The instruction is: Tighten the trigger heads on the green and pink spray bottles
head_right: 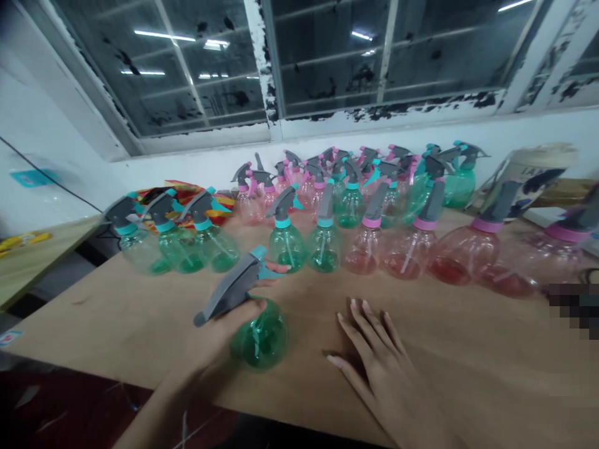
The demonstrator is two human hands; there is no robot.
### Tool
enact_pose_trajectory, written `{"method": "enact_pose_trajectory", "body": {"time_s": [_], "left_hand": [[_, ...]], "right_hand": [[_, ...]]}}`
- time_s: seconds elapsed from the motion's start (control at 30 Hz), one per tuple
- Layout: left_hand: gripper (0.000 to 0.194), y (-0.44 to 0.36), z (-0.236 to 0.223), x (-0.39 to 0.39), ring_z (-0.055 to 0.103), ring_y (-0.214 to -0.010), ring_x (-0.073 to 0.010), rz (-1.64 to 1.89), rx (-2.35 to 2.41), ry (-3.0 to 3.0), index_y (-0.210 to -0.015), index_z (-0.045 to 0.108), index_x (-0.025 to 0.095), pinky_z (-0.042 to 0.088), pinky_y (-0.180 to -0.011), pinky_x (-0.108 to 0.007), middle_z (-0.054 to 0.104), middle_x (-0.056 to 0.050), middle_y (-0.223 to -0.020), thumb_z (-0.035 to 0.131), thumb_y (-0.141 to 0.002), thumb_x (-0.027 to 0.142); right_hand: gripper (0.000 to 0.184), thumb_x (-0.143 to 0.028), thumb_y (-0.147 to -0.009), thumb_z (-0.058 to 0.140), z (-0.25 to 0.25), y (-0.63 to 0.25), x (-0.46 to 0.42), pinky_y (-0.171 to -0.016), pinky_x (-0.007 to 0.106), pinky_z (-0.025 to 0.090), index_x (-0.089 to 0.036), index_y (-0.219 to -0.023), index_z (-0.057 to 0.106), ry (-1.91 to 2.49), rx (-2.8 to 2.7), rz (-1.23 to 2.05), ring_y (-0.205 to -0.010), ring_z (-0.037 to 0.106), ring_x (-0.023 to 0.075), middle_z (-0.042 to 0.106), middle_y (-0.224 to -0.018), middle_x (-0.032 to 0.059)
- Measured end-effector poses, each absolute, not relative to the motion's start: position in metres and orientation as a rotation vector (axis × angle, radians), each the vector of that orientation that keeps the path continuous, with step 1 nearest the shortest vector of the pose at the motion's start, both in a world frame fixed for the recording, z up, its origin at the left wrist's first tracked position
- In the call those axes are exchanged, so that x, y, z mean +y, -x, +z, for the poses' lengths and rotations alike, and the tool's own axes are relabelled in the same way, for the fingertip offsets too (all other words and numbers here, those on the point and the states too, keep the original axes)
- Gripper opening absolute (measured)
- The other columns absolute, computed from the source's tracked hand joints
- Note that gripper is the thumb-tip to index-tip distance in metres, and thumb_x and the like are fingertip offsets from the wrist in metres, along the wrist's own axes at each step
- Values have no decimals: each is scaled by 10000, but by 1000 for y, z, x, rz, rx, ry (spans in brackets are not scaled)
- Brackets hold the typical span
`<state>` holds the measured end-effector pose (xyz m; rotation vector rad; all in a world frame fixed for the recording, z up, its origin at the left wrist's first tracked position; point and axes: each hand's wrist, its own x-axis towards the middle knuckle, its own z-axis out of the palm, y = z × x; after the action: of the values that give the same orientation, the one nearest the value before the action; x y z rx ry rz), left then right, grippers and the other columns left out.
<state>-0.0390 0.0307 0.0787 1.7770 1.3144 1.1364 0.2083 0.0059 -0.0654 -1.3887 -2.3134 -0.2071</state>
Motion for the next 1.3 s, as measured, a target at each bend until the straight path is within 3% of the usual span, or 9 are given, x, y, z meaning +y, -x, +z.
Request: {"method": "enact_pose_trajectory", "body": {"time_s": [0.07, 0.23, 0.3, 0.43, 0.77, 1.1, 1.3], "left_hand": [[339, 40, 76, 31, 662, -897, -252, 1153, 1338, -1744, -1024, 689, 307, 535, -875, -452, 718, -16, -890, 545, -724, 247], [293, 39, 69, 30, 582, -597, -188, 1145, 1395, -1630, -1010, 690, 264, 511, -610, -347, 665, 9, -718, 556, -750, 286], [283, 36, 70, 27, 567, -572, -163, 1145, 1421, -1594, -1024, 688, 242, 490, -608, -307, 647, 26, -688, 557, -775, 270], [261, 29, 74, 21, 626, -758, -161, 1226, 1417, -1568, -1042, 697, 232, 481, -745, -267, 700, 10, -858, 587, -805, 241], [411, 29, 72, 16, 646, -802, -188, 1141, 1441, -1552, -1203, 668, 241, 523, -774, -300, 737, -37, -998, 638, -800, 318], [339, 25, 73, 16, 639, -1110, -213, 1184, 1448, -1575, -1155, 685, 288, 460, -1033, -325, 763, 2, -812, 625, -821, 298], [351, 25, 73, 16, 614, -1163, -205, 1177, 1390, -1573, -1189, 672, 263, 467, -1026, -318, 773, -12, -867, 620, -842, 270]], "right_hand": [[627, -562, -934, 437, -64, -207, 5, -1171, 521, 263, -219, -1457, 406, 1390, -2300, -206, -1405, 364, 267, 383, -1534, 55], [617, -554, -936, 442, -62, -205, 5, -1160, 523, 288, -213, -1450, 418, 1405, -2302, -204, -1413, 349, 271, 367, -1542, 58], [622, -556, -936, 442, -62, -206, 5, -1155, 526, 297, -211, -1451, 413, 1395, -2305, -221, -1416, 342, 269, 367, -1542, 61], [604, -541, -940, 442, -61, -206, 4, -1148, 531, 309, -213, -1447, 419, 1366, -2283, -230, -1410, 354, 268, 383, -1534, 64], [590, -542, -943, 439, -57, -205, 3, -1133, 536, 339, -208, -1430, 443, 1381, -2294, -278, -1400, 372, 267, 392, -1527, 63], [587, -542, -946, 432, -55, -206, 4, -1117, 539, 366, -206, -1426, 447, 1377, -2314, -291, -1398, 375, 267, 392, -1525, 64], [585, -537, -950, 424, -54, -206, 4, -1112, 539, 373, -193, -1422, 452, 1375, -2317, -280, -1393, 384, 269, 399, -1521, 70]]}}
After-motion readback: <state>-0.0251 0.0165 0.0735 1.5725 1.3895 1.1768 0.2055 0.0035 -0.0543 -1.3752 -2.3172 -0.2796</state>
